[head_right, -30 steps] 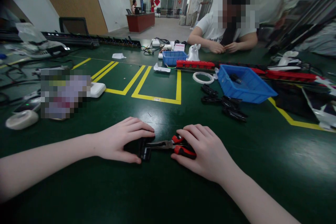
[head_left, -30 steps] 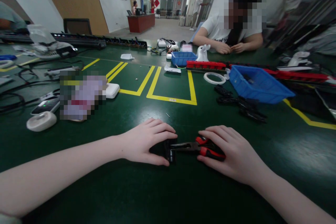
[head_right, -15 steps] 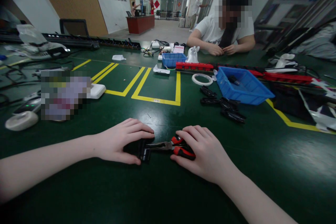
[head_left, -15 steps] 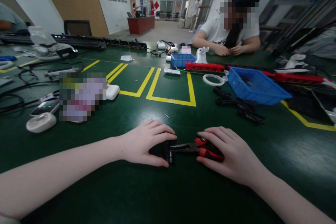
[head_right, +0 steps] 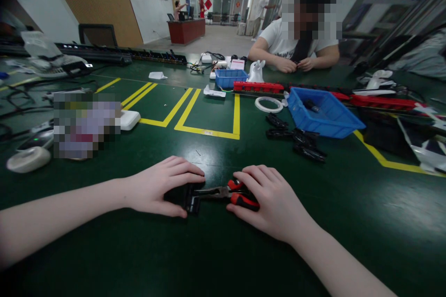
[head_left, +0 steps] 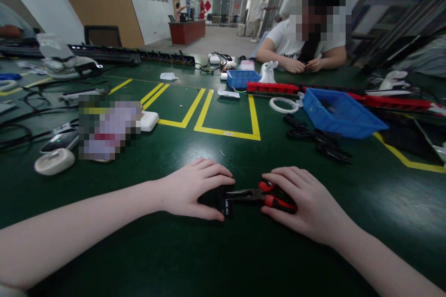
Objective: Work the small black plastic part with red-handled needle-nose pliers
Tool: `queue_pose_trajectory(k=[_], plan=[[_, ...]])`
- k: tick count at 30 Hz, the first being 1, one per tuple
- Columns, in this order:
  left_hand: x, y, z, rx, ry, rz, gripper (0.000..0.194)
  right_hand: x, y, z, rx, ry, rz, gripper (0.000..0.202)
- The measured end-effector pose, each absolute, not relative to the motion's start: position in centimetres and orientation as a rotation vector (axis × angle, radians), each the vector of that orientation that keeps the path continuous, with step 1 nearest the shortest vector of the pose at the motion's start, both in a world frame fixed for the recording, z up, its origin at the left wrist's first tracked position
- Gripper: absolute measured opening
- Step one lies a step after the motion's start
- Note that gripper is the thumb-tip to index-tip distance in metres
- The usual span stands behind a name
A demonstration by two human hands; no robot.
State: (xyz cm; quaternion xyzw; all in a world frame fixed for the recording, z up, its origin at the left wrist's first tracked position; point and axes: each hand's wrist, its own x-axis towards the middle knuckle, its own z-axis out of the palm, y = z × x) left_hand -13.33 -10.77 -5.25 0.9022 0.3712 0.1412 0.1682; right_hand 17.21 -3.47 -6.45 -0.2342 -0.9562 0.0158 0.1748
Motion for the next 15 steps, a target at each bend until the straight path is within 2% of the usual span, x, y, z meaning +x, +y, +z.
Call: queue_pose_trajectory(k=[15], plan=[[-13.36, -10.70, -5.16, 2.562, 1.047, 0.390, 0.062, 16.92, -3.47, -6.12, -0.655, -2.707, 0.055, 0.049]])
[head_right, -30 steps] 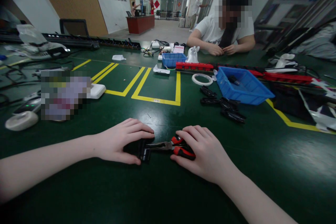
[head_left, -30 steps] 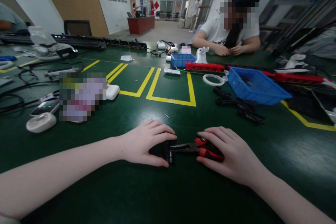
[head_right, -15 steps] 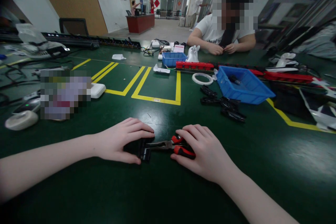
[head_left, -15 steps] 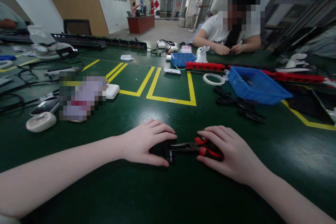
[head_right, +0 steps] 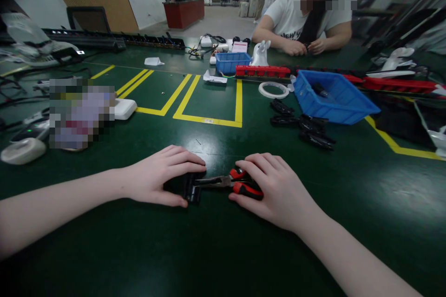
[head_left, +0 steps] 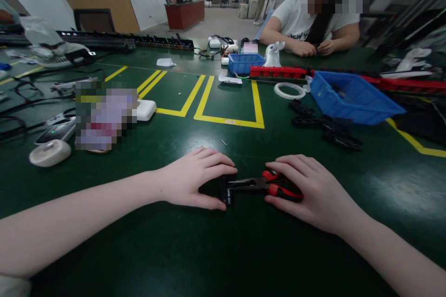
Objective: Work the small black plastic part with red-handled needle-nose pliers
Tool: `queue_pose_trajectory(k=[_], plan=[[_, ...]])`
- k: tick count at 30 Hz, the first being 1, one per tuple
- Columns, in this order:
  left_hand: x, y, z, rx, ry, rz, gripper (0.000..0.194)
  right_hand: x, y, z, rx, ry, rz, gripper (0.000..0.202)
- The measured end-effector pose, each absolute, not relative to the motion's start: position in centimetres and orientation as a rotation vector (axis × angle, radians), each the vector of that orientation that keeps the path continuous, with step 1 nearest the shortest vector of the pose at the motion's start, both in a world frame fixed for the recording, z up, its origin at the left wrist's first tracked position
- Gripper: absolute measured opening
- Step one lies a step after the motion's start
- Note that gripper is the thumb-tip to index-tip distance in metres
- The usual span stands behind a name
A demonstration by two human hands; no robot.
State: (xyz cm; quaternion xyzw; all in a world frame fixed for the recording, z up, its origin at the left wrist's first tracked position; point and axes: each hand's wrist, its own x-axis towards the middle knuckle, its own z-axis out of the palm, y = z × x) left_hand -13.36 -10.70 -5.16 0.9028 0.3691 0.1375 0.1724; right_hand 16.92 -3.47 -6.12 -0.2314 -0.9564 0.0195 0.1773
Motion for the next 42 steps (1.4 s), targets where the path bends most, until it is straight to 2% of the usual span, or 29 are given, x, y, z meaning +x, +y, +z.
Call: queue_pose_trajectory(k=[22, 42], plan=[[-13.20, -11.03, -5.18, 2.559, 1.071, 0.438, 0.063, 16.76, -3.83, -5.87, -0.558, -2.667, -0.033, 0.042], [-13.25, -11.09, -5.03, 2.569, 1.063, 0.417, 0.058, 16.95, -3.77, -5.90, -0.546, -2.624, -0.121, 0.045]])
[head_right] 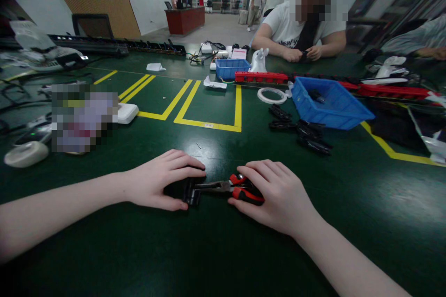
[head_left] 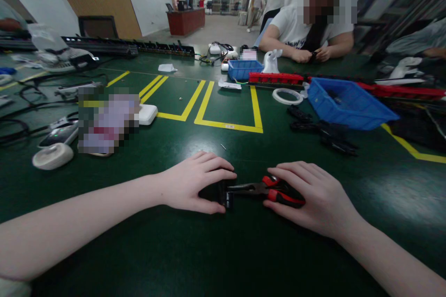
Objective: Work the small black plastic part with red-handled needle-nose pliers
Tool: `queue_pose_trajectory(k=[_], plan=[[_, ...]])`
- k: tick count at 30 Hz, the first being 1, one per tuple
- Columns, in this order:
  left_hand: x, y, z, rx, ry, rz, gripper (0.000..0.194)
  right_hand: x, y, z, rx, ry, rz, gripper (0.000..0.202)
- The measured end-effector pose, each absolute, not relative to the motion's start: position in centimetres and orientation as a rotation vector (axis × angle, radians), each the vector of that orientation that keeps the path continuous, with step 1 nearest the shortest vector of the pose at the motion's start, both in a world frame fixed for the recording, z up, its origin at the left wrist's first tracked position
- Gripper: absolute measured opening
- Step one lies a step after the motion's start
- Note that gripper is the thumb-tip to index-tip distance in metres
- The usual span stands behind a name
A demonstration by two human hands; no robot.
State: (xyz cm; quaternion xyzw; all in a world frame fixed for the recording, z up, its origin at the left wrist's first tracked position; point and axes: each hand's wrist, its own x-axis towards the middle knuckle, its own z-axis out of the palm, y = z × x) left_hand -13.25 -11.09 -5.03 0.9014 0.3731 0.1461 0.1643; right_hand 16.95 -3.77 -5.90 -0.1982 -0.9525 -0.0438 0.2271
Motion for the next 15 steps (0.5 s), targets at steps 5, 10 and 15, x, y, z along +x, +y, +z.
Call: queue_pose_trajectory(k=[5, 10, 15], plan=[[-13.32, -11.12, -5.23, 2.582, 1.076, 0.423, 0.050, 16.98, -3.71, -5.92, -0.554, -2.611, -0.100, 0.045], [-13.39, -11.07, -5.31, 2.595, 1.055, 0.417, 0.047, 16.96, -3.78, -5.93, -0.543, -2.619, -0.103, 0.043], [-13.25, -11.20, -5.00, 2.575, 1.084, 0.406, 0.046, 16.89, -3.84, -6.01, -0.528, -2.633, -0.083, 0.042]])
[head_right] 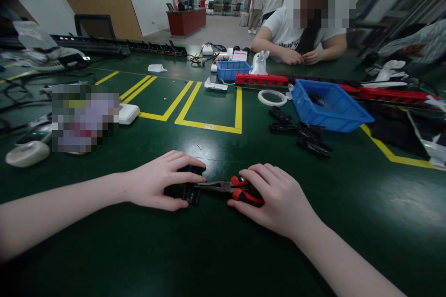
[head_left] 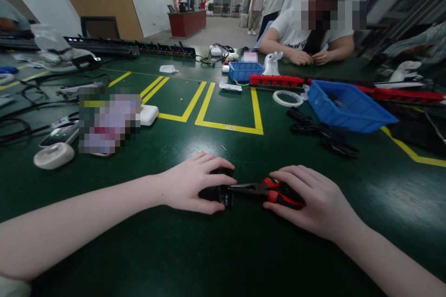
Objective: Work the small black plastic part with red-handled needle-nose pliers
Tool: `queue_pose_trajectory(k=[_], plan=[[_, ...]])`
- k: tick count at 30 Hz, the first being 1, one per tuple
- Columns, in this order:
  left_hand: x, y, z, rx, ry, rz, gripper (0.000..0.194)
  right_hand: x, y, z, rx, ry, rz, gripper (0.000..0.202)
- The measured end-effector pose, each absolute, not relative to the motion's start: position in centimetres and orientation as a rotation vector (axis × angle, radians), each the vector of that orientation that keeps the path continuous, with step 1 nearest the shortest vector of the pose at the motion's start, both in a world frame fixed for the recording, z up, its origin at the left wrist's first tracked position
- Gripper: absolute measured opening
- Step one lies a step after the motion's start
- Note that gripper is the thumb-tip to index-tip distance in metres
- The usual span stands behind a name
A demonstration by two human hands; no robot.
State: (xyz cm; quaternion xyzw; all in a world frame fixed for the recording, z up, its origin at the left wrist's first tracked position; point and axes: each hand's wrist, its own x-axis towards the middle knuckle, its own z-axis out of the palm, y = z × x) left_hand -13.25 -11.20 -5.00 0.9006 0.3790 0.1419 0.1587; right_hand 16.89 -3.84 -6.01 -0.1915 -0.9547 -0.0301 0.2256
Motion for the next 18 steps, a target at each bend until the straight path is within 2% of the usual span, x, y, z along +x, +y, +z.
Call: queue_pose_trajectory(k=[18], plan=[[-13.74, -10.74, -5.84, 2.672, 0.965, 0.596, 0.050, 17.08, -3.52, -6.35, -0.446, -2.593, -0.272, 0.038]])
